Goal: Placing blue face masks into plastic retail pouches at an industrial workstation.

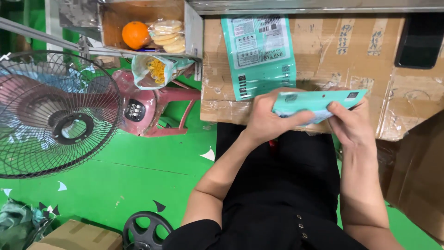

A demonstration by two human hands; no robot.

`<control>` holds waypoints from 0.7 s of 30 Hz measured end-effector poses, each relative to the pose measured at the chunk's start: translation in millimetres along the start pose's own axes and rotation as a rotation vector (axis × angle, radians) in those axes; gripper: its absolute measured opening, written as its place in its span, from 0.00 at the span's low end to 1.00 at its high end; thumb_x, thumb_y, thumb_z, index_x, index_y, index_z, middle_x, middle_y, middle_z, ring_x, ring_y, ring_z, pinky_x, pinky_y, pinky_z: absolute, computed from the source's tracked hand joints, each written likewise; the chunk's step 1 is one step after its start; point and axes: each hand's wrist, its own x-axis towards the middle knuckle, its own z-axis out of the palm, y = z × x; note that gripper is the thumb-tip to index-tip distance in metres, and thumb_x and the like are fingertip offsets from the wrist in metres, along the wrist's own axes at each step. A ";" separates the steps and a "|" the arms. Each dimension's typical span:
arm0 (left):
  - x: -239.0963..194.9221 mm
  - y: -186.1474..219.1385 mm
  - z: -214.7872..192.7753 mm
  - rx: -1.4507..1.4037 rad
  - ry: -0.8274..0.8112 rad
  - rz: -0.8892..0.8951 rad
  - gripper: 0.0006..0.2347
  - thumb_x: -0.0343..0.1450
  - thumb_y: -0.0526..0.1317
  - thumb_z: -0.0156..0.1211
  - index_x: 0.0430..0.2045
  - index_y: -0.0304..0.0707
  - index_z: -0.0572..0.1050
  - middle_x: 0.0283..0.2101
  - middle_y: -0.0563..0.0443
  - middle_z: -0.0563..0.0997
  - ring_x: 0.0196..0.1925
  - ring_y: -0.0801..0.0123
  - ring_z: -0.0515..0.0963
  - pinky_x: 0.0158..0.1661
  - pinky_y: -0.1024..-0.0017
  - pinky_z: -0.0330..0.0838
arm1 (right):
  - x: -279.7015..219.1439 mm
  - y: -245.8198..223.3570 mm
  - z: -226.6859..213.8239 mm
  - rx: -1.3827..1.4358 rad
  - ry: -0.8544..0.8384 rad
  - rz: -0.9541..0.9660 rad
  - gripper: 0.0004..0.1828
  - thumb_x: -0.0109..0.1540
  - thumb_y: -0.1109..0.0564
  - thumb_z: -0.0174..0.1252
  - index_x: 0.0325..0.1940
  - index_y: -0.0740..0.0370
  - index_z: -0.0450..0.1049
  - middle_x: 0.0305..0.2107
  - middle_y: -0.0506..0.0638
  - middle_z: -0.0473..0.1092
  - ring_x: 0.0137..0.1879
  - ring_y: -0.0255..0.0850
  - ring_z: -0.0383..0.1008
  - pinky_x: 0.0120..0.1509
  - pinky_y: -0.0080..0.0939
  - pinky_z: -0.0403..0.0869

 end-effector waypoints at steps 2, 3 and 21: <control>-0.3 3.9 2.8 -0.212 -0.126 -0.306 0.13 0.63 0.32 0.73 0.38 0.27 0.79 0.36 0.42 0.85 0.37 0.58 0.84 0.40 0.69 0.80 | 1.7 -8.9 9.9 0.023 0.078 0.136 0.14 0.58 0.67 0.69 0.48 0.68 0.78 0.42 0.55 0.75 0.48 0.43 0.76 0.55 0.42 0.76; -1.9 0.8 4.9 -0.213 -0.125 -0.300 0.13 0.63 0.32 0.73 0.38 0.27 0.79 0.36 0.42 0.85 0.37 0.58 0.84 0.40 0.69 0.80 | 1.4 -9.1 9.5 0.021 0.074 0.132 0.14 0.58 0.67 0.69 0.48 0.68 0.78 0.42 0.55 0.75 0.48 0.43 0.76 0.55 0.42 0.76; -8.4 -52.6 1.3 -0.405 -0.040 -0.350 0.16 0.76 0.29 0.54 0.60 0.27 0.69 0.60 0.44 0.76 0.62 0.65 0.76 0.64 0.67 0.68 | 34.8 -154.8 -180.3 -0.741 0.301 -0.300 0.10 0.56 0.63 0.57 0.25 0.63 0.61 0.23 0.44 0.58 0.30 0.28 0.58 0.39 0.25 0.59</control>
